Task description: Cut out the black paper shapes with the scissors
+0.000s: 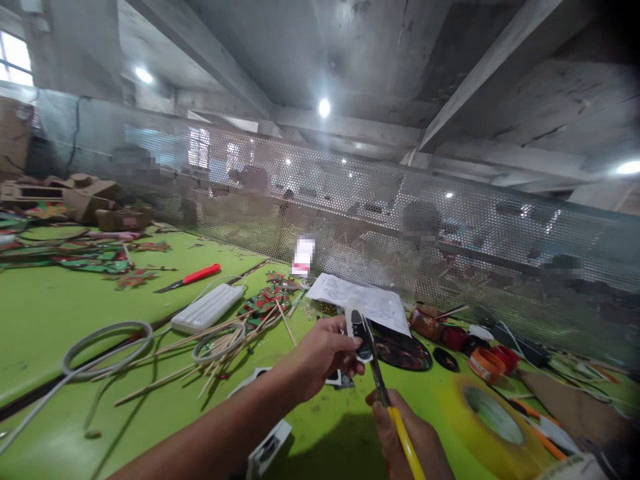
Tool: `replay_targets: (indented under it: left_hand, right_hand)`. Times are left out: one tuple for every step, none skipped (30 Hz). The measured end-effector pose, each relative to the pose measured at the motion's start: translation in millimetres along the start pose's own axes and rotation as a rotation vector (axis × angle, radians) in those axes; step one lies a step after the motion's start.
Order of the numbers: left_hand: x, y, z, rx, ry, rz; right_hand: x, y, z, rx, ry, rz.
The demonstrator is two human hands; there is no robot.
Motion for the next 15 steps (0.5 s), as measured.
replay_targets:
  left_hand:
    - [0.3,-0.1,0.3,-0.005,0.006,0.001]
    - [0.7,-0.3,0.7,-0.010,0.014,0.003]
    - [1.2,-0.5,1.1,-0.014,0.022,0.004]
    - [1.7,-0.7,1.6,-0.018,0.030,0.006]
    - [2.1,-0.9,2.2,-0.022,0.037,0.005]
    - [2.4,-1.2,2.9,-0.026,0.043,0.002]
    - [2.6,-1.4,3.6,-0.030,0.046,-0.001]
    - [2.7,-1.6,4.2,-0.033,0.049,-0.004]
    - [2.6,-1.7,5.0,-0.038,0.052,-0.010]
    - [2.4,-1.9,5.9,-0.046,0.055,-0.017]
    - [2.1,-2.0,6.7,-0.055,0.057,-0.025]
    - [1.8,-2.1,7.6,-0.065,0.057,-0.034]
    - [1.5,-2.2,8.4,-0.076,0.055,-0.041]
    - [1.5,-2.4,9.0,-0.087,0.052,-0.045]
    - [1.8,-2.6,9.3,-0.093,0.048,-0.045]
  right_hand:
    - [-0.1,0.1,0.1,-0.004,0.009,0.009]
    - [-0.2,0.2,0.2,-0.008,0.019,0.016]
    - [-0.3,0.1,0.2,-0.010,0.028,0.022]
    - [-0.4,0.0,0.0,-0.012,0.037,0.026]
    - [-0.6,-0.2,-0.2,-0.012,0.045,0.028]
    - [-0.9,-0.5,-0.4,-0.011,0.051,0.029]
    - [-1.1,-0.8,-0.6,-0.010,0.055,0.028]
    - [-1.0,-1.1,-0.7,-0.009,0.056,0.027]
    - [-0.8,-1.4,-0.9,-0.007,0.056,0.026]
    - [-0.5,-1.6,-1.0,-0.005,0.053,0.025]
    - [-0.1,-1.8,-1.1,-0.003,0.049,0.022]
    - [0.2,-2.0,-1.3,0.000,0.043,0.017]
    - [0.3,-2.2,-1.6,0.004,0.036,0.007]
    - [-0.2,-2.4,-2.0,0.008,0.024,-0.009]
    - [-1.2,-2.6,-2.4,0.013,0.011,-0.030]
Point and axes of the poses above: each hand's wrist, its own y-axis away from the middle knuckle, its own z-axis out of the back of the hand, x = y × z, the point moved 8 cm from there along -y, towards the middle knuckle, and after that the axes turned 12 degrees about y, right-handed, at the moved point
